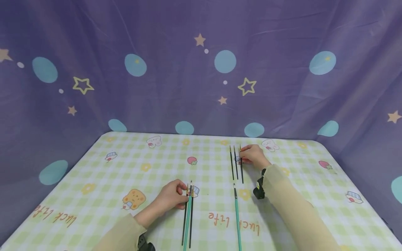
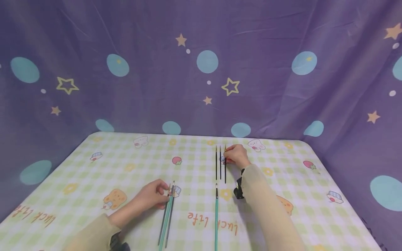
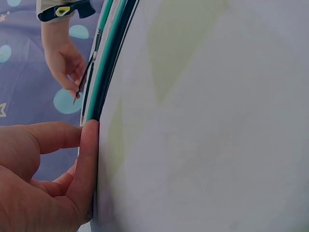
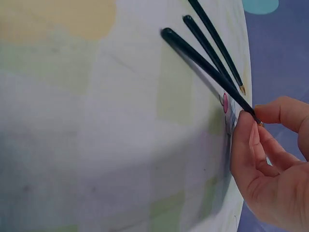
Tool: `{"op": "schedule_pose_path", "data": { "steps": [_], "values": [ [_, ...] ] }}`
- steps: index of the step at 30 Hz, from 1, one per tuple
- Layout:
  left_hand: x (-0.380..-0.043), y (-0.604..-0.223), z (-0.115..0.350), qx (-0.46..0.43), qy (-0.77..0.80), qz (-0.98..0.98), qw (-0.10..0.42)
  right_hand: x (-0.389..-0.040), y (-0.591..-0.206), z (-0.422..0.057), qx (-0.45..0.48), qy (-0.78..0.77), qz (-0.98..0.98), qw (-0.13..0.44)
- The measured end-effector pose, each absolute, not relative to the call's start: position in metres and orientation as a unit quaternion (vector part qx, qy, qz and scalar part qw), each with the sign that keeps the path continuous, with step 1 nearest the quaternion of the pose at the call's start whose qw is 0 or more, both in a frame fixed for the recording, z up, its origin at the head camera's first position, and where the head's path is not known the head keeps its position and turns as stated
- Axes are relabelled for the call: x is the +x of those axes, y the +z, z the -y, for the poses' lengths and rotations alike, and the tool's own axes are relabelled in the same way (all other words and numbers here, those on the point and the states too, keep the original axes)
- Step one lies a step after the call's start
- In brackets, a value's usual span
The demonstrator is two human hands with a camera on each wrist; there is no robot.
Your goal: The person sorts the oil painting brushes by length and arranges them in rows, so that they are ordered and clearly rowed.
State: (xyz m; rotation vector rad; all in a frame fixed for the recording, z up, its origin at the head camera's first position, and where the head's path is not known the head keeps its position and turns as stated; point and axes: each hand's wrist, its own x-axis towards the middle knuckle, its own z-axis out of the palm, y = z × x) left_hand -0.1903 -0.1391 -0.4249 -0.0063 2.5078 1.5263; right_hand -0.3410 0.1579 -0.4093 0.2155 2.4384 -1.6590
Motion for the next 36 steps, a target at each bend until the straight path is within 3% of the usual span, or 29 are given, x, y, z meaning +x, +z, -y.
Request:
{"op": "schedule_pose_path", "data": {
  "steps": [18,36],
  "values": [
    [-0.191,-0.423,0.138,-0.001,0.517,-0.849,0.106,-0.346,-0.418,-0.158,0.046,-0.438,-0.898,-0.013],
    [-0.191,-0.422,0.137,-0.011,0.512,-0.852,0.105,-0.344,-0.420,-0.153,0.048,-0.433,-0.899,-0.041]
  ]
}}
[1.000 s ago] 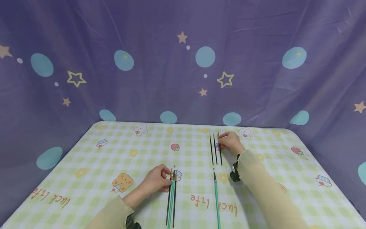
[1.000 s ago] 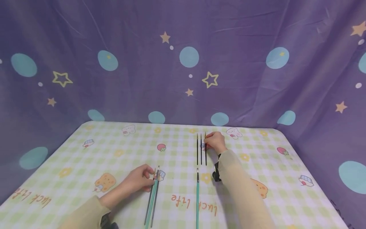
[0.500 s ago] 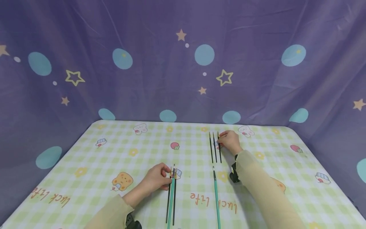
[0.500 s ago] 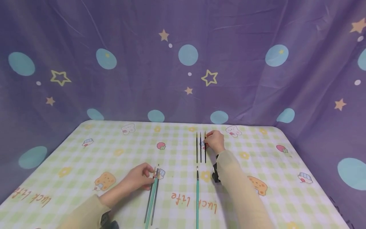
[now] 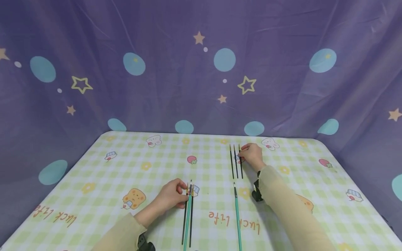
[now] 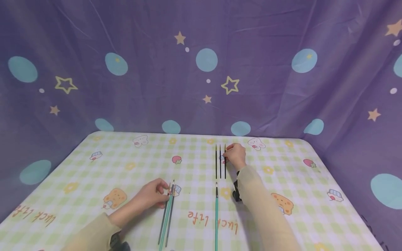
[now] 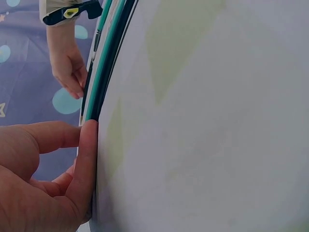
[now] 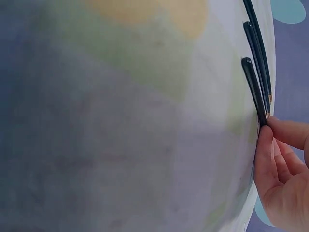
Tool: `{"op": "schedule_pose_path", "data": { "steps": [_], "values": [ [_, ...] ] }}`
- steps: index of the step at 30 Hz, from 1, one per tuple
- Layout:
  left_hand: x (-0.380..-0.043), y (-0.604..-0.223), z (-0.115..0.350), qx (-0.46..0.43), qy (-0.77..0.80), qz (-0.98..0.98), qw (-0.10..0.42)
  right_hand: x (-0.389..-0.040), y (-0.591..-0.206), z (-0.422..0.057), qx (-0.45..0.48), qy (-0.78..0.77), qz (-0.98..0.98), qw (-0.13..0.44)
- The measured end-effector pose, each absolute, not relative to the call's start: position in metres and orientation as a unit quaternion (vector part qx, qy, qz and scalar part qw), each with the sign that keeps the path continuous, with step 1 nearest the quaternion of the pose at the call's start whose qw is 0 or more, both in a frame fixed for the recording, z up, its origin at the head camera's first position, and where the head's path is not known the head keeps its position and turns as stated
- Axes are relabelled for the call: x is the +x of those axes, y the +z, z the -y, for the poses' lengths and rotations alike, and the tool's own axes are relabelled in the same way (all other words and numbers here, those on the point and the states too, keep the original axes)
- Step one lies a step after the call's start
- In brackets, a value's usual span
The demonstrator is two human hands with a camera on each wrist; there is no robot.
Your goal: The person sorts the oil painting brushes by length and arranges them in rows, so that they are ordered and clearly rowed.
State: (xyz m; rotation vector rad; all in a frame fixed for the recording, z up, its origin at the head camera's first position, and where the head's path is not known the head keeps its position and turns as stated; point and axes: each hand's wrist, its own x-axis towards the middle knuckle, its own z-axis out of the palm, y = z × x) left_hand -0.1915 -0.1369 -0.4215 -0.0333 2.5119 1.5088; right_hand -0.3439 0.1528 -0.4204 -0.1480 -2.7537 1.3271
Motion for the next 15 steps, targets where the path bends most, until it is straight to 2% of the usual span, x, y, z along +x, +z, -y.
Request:
{"op": "schedule_pose_path", "data": {
  "steps": [10,15],
  "values": [
    [-0.191,-0.420,0.134,-0.004,0.513,-0.852,0.106,-0.334,-0.412,-0.158,-0.035,0.419,0.905,0.068],
    [-0.191,-0.420,0.135,-0.011,0.510,-0.854,0.106,-0.324,-0.409,-0.151,-0.025,0.427,0.902,0.062]
  ]
}}
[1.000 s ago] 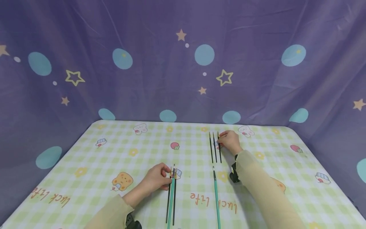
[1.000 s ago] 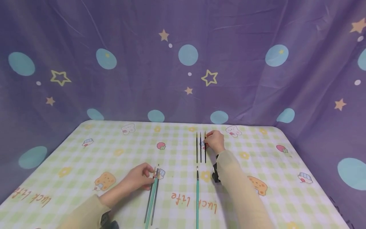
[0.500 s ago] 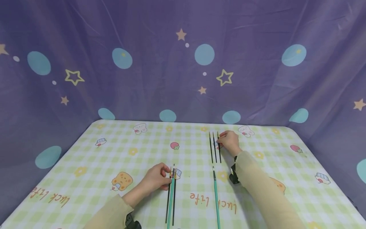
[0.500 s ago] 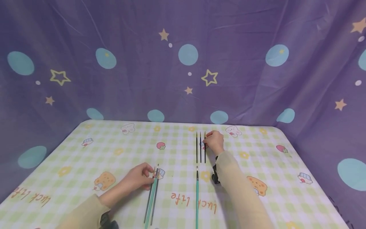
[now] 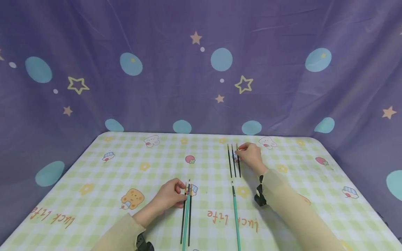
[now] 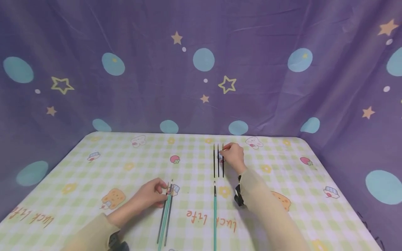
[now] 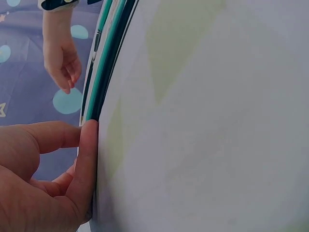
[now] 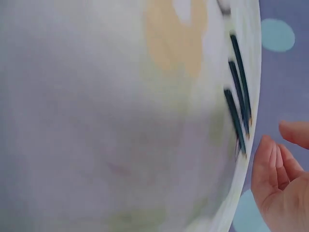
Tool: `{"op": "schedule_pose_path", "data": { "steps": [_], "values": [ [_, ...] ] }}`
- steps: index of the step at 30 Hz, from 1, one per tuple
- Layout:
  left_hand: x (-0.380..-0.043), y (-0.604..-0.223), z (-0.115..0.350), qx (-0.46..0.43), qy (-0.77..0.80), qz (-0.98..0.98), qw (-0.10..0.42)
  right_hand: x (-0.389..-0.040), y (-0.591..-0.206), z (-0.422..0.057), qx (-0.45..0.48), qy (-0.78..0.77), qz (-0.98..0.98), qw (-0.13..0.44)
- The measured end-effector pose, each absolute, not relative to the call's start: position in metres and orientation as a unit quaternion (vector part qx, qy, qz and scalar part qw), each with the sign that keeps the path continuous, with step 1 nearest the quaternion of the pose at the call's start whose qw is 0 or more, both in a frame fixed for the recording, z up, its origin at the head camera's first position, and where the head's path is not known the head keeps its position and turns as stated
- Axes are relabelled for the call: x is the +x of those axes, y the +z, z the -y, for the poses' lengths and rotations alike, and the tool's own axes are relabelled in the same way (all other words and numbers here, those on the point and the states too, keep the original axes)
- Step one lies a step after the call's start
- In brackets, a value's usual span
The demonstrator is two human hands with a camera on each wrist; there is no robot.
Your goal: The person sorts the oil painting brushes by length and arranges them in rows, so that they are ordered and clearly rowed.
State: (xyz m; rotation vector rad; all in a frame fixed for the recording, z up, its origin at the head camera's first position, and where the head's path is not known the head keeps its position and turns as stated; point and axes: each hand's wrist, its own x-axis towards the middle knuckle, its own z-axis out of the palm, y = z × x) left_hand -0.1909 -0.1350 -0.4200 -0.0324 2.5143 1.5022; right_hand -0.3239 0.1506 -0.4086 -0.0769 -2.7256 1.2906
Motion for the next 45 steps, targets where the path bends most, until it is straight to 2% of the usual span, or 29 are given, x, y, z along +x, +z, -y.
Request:
{"op": "schedule_pose_path", "data": {
  "steps": [31,38,45],
  "values": [
    [-0.189,-0.419,0.134,-0.022,0.508,-0.855,0.099,-0.227,-0.391,-0.078,0.067,0.465,0.879,-0.082],
    [-0.190,-0.420,0.135,-0.019,0.511,-0.854,0.100,-0.212,-0.396,-0.062,0.119,0.434,0.890,-0.079],
    [-0.190,-0.419,0.135,-0.022,0.516,-0.850,0.101,-0.197,-0.397,-0.044,0.129,0.437,0.883,-0.110]
  ]
}}
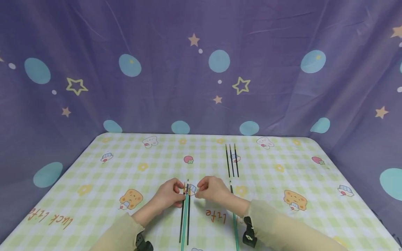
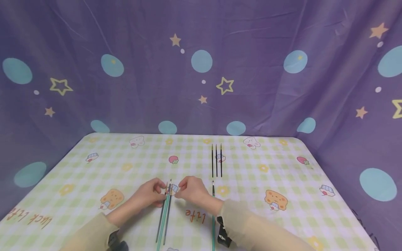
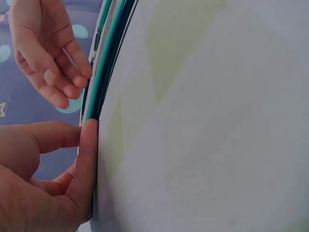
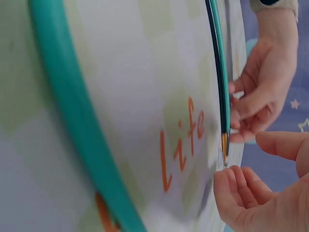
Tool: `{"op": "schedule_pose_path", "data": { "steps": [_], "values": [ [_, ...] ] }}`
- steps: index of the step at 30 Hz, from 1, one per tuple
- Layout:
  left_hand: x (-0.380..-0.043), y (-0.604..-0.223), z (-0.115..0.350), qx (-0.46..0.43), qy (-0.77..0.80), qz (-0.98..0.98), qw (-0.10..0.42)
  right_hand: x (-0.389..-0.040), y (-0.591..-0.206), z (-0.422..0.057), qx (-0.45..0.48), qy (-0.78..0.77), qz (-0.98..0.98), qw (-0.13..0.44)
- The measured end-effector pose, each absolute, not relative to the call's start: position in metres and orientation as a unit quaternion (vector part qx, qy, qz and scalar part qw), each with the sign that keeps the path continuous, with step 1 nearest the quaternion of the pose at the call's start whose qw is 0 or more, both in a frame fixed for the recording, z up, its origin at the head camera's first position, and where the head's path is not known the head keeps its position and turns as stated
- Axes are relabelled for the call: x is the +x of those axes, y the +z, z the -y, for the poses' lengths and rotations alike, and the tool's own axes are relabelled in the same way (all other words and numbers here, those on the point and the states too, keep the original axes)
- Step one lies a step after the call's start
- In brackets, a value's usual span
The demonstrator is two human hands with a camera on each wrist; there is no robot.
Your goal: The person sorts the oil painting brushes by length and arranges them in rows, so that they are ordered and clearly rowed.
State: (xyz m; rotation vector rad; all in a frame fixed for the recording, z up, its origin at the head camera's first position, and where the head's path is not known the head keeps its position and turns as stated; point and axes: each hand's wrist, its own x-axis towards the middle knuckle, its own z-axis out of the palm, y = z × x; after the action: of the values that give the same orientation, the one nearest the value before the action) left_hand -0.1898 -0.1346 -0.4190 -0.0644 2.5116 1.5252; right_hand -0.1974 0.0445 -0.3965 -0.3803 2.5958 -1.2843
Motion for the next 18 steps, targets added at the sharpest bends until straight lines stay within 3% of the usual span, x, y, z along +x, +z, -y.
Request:
{"op": "schedule_pose_path", "data": {
  "steps": [18],
  "values": [
    [-0.190,-0.418,0.135,-0.018,0.509,-0.854,0.102,-0.185,-0.407,-0.024,-0.174,-0.384,-0.901,0.105]
  ]
}}
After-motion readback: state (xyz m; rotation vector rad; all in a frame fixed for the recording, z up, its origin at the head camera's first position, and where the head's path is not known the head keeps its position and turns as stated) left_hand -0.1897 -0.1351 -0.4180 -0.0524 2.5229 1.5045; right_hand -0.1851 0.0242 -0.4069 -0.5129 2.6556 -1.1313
